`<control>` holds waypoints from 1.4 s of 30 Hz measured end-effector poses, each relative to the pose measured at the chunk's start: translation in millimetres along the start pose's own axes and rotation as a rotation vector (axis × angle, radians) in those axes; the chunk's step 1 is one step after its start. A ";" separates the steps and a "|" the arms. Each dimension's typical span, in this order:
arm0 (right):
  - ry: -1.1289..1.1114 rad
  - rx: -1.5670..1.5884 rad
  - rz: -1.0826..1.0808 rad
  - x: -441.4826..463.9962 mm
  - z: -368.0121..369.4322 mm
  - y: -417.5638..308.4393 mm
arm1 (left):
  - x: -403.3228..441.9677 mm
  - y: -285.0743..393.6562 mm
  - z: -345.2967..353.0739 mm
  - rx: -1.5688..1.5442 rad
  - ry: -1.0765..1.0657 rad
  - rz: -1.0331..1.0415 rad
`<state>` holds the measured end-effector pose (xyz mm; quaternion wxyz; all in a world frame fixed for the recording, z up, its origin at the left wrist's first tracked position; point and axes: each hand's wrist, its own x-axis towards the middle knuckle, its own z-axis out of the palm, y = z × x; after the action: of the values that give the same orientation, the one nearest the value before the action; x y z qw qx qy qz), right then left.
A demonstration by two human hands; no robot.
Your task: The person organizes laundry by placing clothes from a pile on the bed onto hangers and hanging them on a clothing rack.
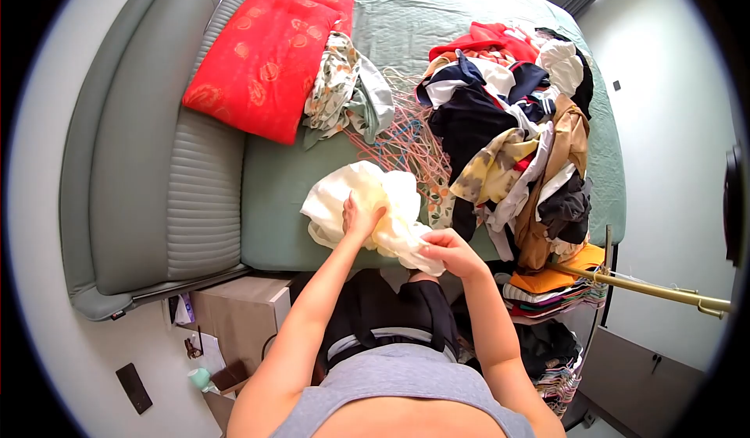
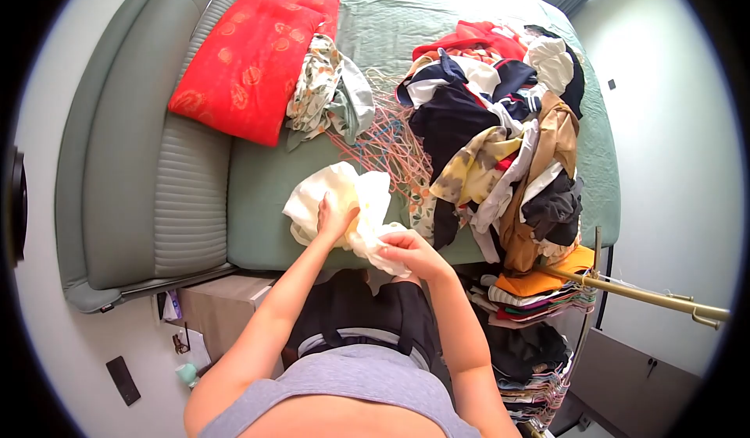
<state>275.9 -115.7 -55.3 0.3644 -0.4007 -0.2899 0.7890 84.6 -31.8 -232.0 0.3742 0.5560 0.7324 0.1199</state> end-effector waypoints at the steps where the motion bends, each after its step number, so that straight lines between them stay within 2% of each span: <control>1: -0.059 -0.020 0.006 -9.3 -3.6 -5.3 | 3.9 6.9 1.3 0.031 -0.016 0.019; 3: -0.122 -0.131 -0.108 -21.0 -18.8 -9.8 | 16.7 24.5 2.2 0.094 -0.038 0.071; 4: -0.101 -0.120 -0.120 -24.2 -29.8 -12.7 | 37.7 22.1 2.2 0.091 -0.132 0.022; 5: -0.078 -0.105 -0.131 -30.6 -41.0 -14.2 | 68.9 -6.7 13.2 0.092 -0.165 0.105; 6: -0.050 -0.053 -0.073 -35.7 -57.8 -18.0 | 83.7 -4.1 -9.3 0.178 -0.312 0.037; 7: 0.078 -0.023 -0.085 -38.3 -64.6 -18.1 | 82.4 5.2 -32.1 0.265 -0.202 0.071; 9: 0.075 -0.053 -0.107 -39.8 -70.3 -30.2 | 80.7 15.8 -65.7 0.231 -0.173 0.248; 11: 0.011 -0.211 -0.075 -33.2 -58.4 -44.4 | 63.4 39.0 -73.3 0.080 -0.345 0.491; 13: -0.057 -0.313 -0.061 -19.0 -36.7 -50.7 | 35.1 55.5 -48.3 -0.211 -0.493 0.834; 15: -0.204 -0.355 -0.123 -7.4 -12.6 -57.0 | -6.3 83.6 -39.7 -0.091 -0.403 0.989; 17: -0.352 -0.304 -0.119 -5.4 -4.6 -61.8 | 6.6 83.6 -17.2 0.120 -0.286 0.836; 18: -0.392 -0.326 -0.199 -10.3 -1.2 -72.1 | 13.2 82.1 -8.2 0.223 -0.230 0.756; 19: -0.244 -0.323 -0.290 -17.5 -5.2 -74.5 | 20.7 76.2 -18.6 0.189 -0.121 0.690; 20: -0.028 -0.139 -0.332 -19.5 -26.3 -65.7 | 32.7 71.7 -31.5 0.198 -0.069 0.502; 21: 0.185 0.046 -0.371 -19.7 -46.4 -57.2 | 52.4 58.1 -44.9 0.204 -0.021 0.407; 23: 0.630 -0.068 -0.386 -18.9 -53.6 -69.4 | 80.5 46.5 -92.1 0.182 0.031 0.262; 24: 0.798 -0.269 -0.396 -14.4 -86.6 -52.4 | 86.8 47.2 -120.0 0.211 0.016 0.258; 26: 0.950 -0.436 -0.473 4.8 -109.7 -27.8 | 105.6 47.4 -153.0 0.055 -0.093 0.349; 27: 1.035 -0.577 -0.528 14.2 -118.4 -19.6 | 109.3 53.1 -166.3 -0.096 -0.074 0.439; 28: 1.041 -0.506 -0.624 19.2 -102.6 -27.2 | 98.9 68.1 -186.2 -0.298 -0.082 0.552; 29: 1.126 -0.682 -0.691 24.7 -99.3 -32.3 | 104.4 70.9 -195.8 -0.356 0.016 0.708; 31: 1.195 -0.727 -0.870 34.3 -79.7 -55.5 | 56.1 114.2 -238.5 -0.472 0.122 0.548; 33: 1.264 -0.724 -0.911 40.2 -55.4 -75.5 | 50.7 112.8 -246.9 -0.470 0.327 0.587; 35: 1.286 -0.656 -1.083 63.6 -67.2 -67.8 | 47.5 105.0 -249.0 -0.383 0.511 0.646; 37: 1.204 -0.597 -0.927 78.5 -69.5 -46.5 | 44.0 79.4 -237.9 -0.209 0.659 0.709; 39: 0.853 -0.914 -0.501 91.8 -106.9 10.6 | 51.5 32.2 -213.7 0.117 0.523 0.435; 40: 0.574 -1.061 -0.067 89.6 -107.0 25.1 | 53.0 9.7 -206.4 0.192 0.253 0.299; 41: 0.342 -0.983 0.146 96.2 -122.1 64.0 | 52.5 -9.6 -197.3 0.261 -0.018 0.161; 42: 0.228 -0.909 0.265 89.9 -117.6 79.9 | 48.9 -27.2 -181.5 -0.104 -0.167 0.065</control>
<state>310.6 -68.9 -213.1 0.0785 -0.6365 -0.5098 0.5734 -63.7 46.4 -142.9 0.4583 0.5673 0.6730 0.1232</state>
